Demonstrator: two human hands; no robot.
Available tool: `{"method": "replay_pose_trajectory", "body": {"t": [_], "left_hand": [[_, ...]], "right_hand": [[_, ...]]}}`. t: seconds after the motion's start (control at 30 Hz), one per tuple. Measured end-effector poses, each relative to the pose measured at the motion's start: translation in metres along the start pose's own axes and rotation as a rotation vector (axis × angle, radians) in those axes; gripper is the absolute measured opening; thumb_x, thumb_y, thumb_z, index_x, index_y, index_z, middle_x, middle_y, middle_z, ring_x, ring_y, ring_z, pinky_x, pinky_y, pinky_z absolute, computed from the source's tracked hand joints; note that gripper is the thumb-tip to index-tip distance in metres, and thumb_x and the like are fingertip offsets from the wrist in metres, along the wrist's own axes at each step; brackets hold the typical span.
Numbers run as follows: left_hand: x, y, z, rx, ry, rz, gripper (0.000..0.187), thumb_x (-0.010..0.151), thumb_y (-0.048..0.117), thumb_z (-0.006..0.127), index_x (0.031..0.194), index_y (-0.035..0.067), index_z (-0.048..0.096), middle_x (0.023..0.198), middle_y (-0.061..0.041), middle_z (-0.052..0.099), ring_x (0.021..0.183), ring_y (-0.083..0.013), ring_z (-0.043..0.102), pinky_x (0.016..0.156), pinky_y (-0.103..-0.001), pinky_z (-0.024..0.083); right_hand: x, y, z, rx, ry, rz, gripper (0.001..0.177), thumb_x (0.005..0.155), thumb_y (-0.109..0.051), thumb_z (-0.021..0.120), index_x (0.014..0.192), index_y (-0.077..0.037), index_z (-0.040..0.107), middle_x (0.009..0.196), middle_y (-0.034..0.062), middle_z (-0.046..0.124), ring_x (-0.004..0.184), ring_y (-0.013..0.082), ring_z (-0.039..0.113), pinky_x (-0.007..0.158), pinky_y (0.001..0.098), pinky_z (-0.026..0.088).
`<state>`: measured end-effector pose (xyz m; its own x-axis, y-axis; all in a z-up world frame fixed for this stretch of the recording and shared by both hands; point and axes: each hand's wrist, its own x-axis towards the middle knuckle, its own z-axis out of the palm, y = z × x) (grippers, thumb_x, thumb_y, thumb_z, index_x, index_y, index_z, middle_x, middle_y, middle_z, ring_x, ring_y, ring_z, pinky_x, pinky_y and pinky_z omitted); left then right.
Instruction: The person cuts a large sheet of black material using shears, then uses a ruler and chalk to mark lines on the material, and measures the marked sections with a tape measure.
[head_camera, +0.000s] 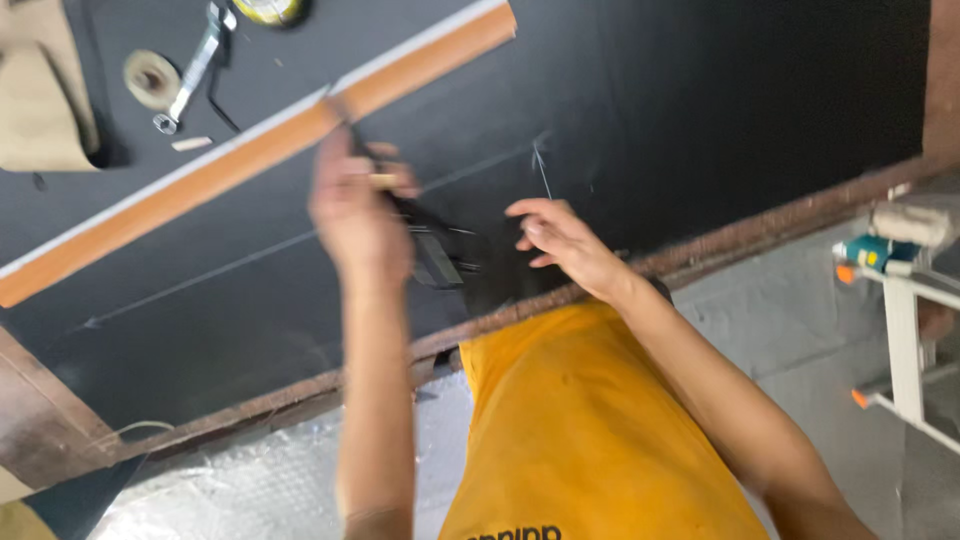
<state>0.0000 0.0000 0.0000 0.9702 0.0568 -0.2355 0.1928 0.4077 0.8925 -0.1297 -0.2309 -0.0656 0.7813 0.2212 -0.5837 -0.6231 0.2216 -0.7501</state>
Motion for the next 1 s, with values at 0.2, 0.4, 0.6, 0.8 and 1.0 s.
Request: {"method": "replay_pose_trajectory", "body": {"t": [0.2, 0.4, 0.6, 0.8, 1.0], "left_hand": [[-0.053, -0.086, 0.037, -0.106, -0.006, -0.224, 0.045, 0.110, 0.007, 0.048, 0.154, -0.001, 0.043, 0.102, -0.013, 0.064, 0.075, -0.0175, 0.061, 0.066, -0.032, 0.052], [-0.079, -0.123, 0.040, -0.137, -0.027, -0.245, 0.041, 0.111, 0.010, 0.049, 0.150, -0.002, 0.047, 0.099, -0.011, 0.063, 0.077, -0.0160, 0.060, 0.068, -0.030, 0.052], [-0.102, -0.152, 0.038, -0.035, -0.009, -0.249, 0.038, 0.112, 0.011, 0.051, 0.148, 0.000, 0.054, 0.102, -0.011, 0.065, 0.085, -0.0168, 0.061, 0.078, -0.031, 0.054], [-0.094, -0.138, 0.002, 1.551, -0.451, 0.532, 0.042, 0.099, 0.026, 0.065, 0.140, 0.016, 0.060, 0.146, -0.015, 0.051, 0.147, -0.0366, 0.040, 0.120, -0.068, 0.023], [-0.097, -0.148, -0.008, 1.681, -0.610, 0.531, 0.051, 0.100, 0.047, 0.065, 0.147, 0.029, 0.059, 0.161, -0.017, 0.037, 0.155, -0.0411, 0.021, 0.121, -0.074, 0.007]], "right_hand": [[-0.032, 0.031, -0.003, 0.851, -0.399, 0.089, 0.028, 0.112, -0.019, 0.050, 0.132, -0.001, 0.057, 0.118, 0.0099, 0.065, 0.107, 0.0219, 0.064, 0.092, 0.0439, 0.054], [-0.059, 0.048, 0.003, 0.372, -0.307, -0.040, 0.032, 0.099, -0.005, 0.058, 0.130, 0.000, 0.057, 0.111, 0.0049, 0.062, 0.101, 0.0140, 0.059, 0.086, 0.0318, 0.049], [-0.086, 0.073, -0.002, 0.232, -0.153, -0.076, 0.014, 0.105, -0.006, 0.051, 0.118, -0.004, 0.055, 0.091, 0.0035, 0.064, 0.081, 0.0129, 0.064, 0.074, 0.0277, 0.054], [-0.165, 0.171, -0.048, 0.184, 0.029, -0.009, 0.026, 0.104, -0.022, 0.056, 0.123, -0.004, 0.059, 0.070, 0.0004, 0.054, 0.059, 0.0096, 0.052, 0.054, 0.0235, 0.041], [-0.261, 0.240, -0.043, 0.191, 0.161, 0.172, 0.055, 0.098, -0.044, 0.061, 0.131, -0.001, 0.063, 0.069, -0.0007, 0.051, 0.059, 0.0109, 0.049, 0.054, 0.0256, 0.039]]}}
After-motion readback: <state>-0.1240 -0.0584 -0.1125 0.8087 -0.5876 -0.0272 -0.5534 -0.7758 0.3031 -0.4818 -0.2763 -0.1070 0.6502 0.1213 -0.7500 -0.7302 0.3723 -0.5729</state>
